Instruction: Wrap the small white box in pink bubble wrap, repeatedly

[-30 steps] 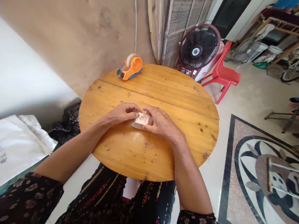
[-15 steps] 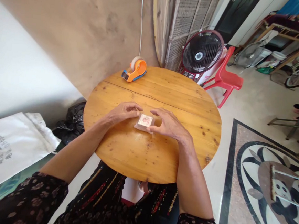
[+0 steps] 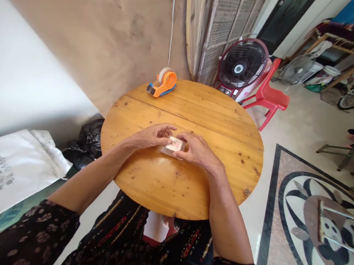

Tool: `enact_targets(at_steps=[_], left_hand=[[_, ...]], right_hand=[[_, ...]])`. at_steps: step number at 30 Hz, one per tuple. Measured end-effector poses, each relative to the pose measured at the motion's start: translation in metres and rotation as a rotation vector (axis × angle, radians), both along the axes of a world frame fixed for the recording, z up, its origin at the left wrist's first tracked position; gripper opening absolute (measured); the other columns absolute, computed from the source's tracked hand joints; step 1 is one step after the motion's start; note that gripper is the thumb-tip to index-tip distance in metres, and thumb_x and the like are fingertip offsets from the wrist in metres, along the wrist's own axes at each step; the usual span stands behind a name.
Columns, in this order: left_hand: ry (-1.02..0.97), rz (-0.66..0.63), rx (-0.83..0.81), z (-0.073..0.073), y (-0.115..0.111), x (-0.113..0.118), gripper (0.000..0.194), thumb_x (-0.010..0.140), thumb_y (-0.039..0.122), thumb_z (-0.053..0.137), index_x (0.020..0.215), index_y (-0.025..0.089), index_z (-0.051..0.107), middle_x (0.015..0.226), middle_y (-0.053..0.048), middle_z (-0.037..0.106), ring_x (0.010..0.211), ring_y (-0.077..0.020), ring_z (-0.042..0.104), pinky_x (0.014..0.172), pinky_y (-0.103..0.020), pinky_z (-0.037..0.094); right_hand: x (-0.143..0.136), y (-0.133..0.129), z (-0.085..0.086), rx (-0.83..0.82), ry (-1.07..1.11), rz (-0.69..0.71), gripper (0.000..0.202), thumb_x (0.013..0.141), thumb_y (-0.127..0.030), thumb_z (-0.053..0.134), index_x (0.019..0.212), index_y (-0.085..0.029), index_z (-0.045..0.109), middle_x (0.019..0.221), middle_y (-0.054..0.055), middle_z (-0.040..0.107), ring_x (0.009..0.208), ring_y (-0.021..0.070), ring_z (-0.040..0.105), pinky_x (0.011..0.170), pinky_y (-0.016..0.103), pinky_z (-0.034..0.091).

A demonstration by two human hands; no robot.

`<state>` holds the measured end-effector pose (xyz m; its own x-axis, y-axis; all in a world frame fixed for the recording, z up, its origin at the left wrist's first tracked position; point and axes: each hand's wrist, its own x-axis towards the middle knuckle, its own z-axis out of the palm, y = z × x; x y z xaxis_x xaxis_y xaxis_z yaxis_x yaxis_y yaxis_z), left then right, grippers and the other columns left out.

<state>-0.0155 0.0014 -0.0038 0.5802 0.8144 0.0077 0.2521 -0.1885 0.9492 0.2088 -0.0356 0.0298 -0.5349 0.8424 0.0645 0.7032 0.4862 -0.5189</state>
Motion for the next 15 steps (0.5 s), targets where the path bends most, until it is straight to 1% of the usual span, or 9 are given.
enact_targets(at_steps=[3, 5, 7, 9, 10, 12, 15], left_hand=[[0.001, 0.026, 0.001, 0.002, -0.001, -0.002, 0.056, 0.079, 0.042, 0.065, 0.126, 0.012, 0.056, 0.103, -0.007, 0.063, 0.08, -0.0133, 0.059, 0.069, -0.025, 0.047], [0.014, 0.048, 0.031, 0.005, -0.002, -0.005, 0.051, 0.08, 0.043, 0.063, 0.12, 0.012, 0.06, 0.101, -0.006, 0.064, 0.08, -0.0135, 0.059, 0.068, -0.024, 0.047], [0.03, 0.075, 0.047, 0.009, -0.003, -0.009, 0.043, 0.081, 0.043, 0.062, 0.112, 0.012, 0.064, 0.092, -0.005, 0.066, 0.075, -0.0127, 0.059, 0.065, -0.023, 0.046], [0.049, 0.088, -0.002, 0.013, -0.004, -0.012, 0.039, 0.082, 0.04, 0.059, 0.107, 0.011, 0.065, 0.077, -0.002, 0.064, 0.063, -0.0108, 0.057, 0.056, -0.022, 0.043], [0.059, 0.086, -0.042, 0.014, -0.004, -0.013, 0.038, 0.083, 0.038, 0.058, 0.108, 0.01, 0.064, 0.071, -0.001, 0.062, 0.056, -0.0098, 0.055, 0.052, -0.021, 0.041], [0.082, 0.074, -0.119, 0.016, -0.004, -0.013, 0.041, 0.082, 0.032, 0.056, 0.116, 0.009, 0.061, 0.065, 0.001, 0.061, 0.046, -0.0089, 0.051, 0.046, -0.021, 0.039], [0.126, 0.041, -0.18, 0.015, -0.005, -0.012, 0.052, 0.078, 0.021, 0.055, 0.128, 0.007, 0.054, 0.063, 0.002, 0.063, 0.043, -0.0097, 0.053, 0.044, -0.02, 0.043]], right_hand=[[0.006, 0.001, -0.001, 0.001, 0.032, -0.043, 0.058, 0.074, -0.049, 0.075, 0.124, -0.021, 0.063, 0.125, 0.009, 0.068, 0.115, 0.0291, 0.063, 0.1, 0.045, 0.046], [0.011, 0.002, 0.0, -0.03, 0.051, -0.084, 0.064, 0.072, -0.051, 0.077, 0.126, -0.019, 0.062, 0.125, 0.012, 0.067, 0.116, 0.03, 0.062, 0.102, 0.047, 0.046], [0.014, 0.004, 0.002, -0.105, 0.057, -0.1, 0.07, 0.07, -0.05, 0.077, 0.129, -0.016, 0.06, 0.124, 0.014, 0.067, 0.113, 0.0293, 0.064, 0.101, 0.046, 0.048], [0.016, 0.004, 0.004, -0.194, 0.048, -0.1, 0.071, 0.07, -0.047, 0.078, 0.13, -0.014, 0.059, 0.119, 0.014, 0.069, 0.107, 0.0279, 0.066, 0.098, 0.045, 0.051], [0.018, 0.004, 0.005, -0.229, 0.043, -0.099, 0.07, 0.069, -0.046, 0.078, 0.129, -0.015, 0.06, 0.117, 0.013, 0.07, 0.105, 0.0273, 0.067, 0.096, 0.044, 0.052], [0.022, 0.002, 0.005, -0.267, 0.035, -0.11, 0.068, 0.068, -0.045, 0.078, 0.127, -0.016, 0.061, 0.114, 0.012, 0.071, 0.101, 0.0268, 0.068, 0.094, 0.044, 0.053], [0.031, -0.007, 0.001, -0.263, 0.036, -0.184, 0.066, 0.07, -0.043, 0.077, 0.128, -0.017, 0.061, 0.116, 0.012, 0.071, 0.099, 0.0268, 0.069, 0.093, 0.045, 0.054]])
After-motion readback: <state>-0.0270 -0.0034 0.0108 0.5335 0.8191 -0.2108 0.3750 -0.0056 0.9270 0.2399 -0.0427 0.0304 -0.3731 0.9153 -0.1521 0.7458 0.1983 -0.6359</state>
